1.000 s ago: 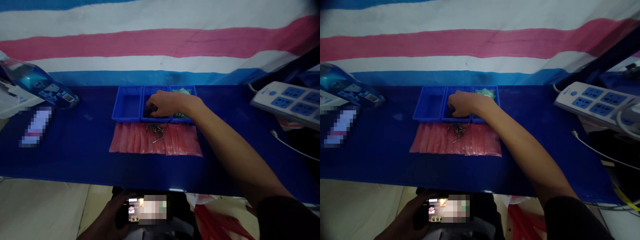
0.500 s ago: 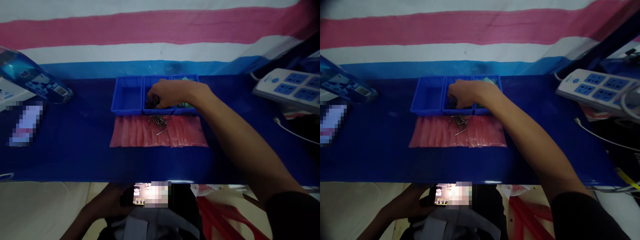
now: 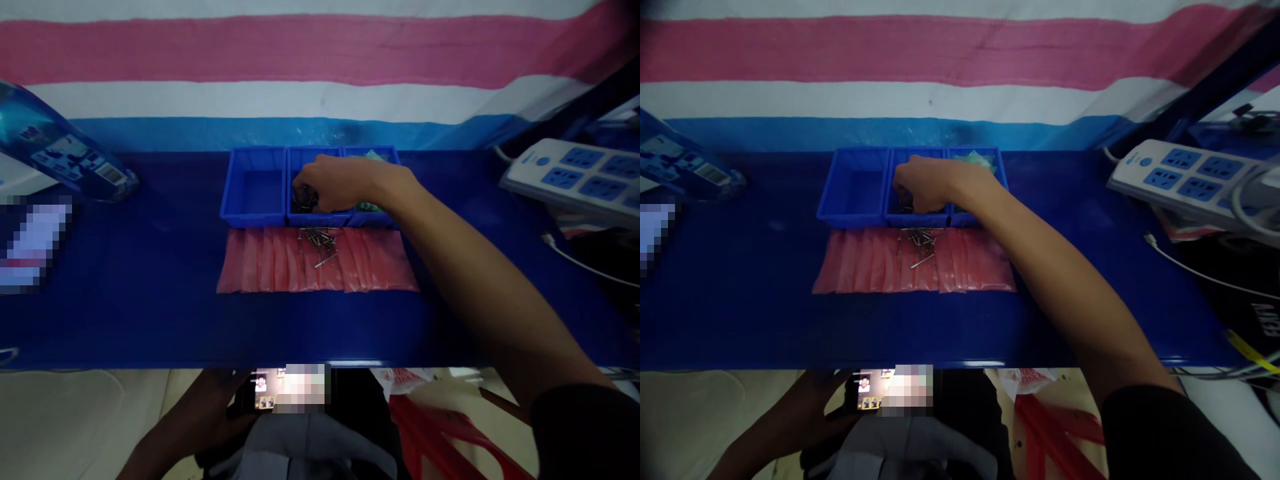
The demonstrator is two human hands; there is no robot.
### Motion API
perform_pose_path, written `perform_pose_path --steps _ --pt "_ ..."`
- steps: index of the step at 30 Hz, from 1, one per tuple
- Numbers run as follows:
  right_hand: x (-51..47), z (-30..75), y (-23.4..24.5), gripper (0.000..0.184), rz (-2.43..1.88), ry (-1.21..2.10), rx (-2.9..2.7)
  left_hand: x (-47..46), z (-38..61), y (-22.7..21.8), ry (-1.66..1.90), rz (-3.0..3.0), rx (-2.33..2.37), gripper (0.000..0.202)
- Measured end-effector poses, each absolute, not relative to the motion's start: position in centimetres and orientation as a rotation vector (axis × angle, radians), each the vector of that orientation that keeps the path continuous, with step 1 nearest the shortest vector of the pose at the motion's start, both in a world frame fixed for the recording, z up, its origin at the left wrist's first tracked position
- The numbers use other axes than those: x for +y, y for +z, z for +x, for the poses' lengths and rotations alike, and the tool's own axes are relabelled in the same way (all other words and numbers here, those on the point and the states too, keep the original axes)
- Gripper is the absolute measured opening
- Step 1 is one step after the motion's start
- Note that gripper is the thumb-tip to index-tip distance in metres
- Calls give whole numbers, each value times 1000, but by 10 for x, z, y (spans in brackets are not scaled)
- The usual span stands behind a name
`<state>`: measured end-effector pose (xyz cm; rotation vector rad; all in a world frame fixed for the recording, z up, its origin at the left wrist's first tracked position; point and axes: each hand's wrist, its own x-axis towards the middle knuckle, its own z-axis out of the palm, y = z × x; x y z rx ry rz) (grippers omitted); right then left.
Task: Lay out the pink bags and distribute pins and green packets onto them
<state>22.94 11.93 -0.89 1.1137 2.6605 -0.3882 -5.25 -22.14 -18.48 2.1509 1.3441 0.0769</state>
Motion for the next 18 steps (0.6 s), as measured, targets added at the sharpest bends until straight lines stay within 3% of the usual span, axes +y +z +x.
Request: perform_pose_path --steps 9,18 --pt "123 234 -6 14 1046 -375 2642 -232 -61 -189 84 2417 1312 90" --pt "119 237 0 11 1087 -427 2659 -225 -59 -184 31 2424 1252 89"
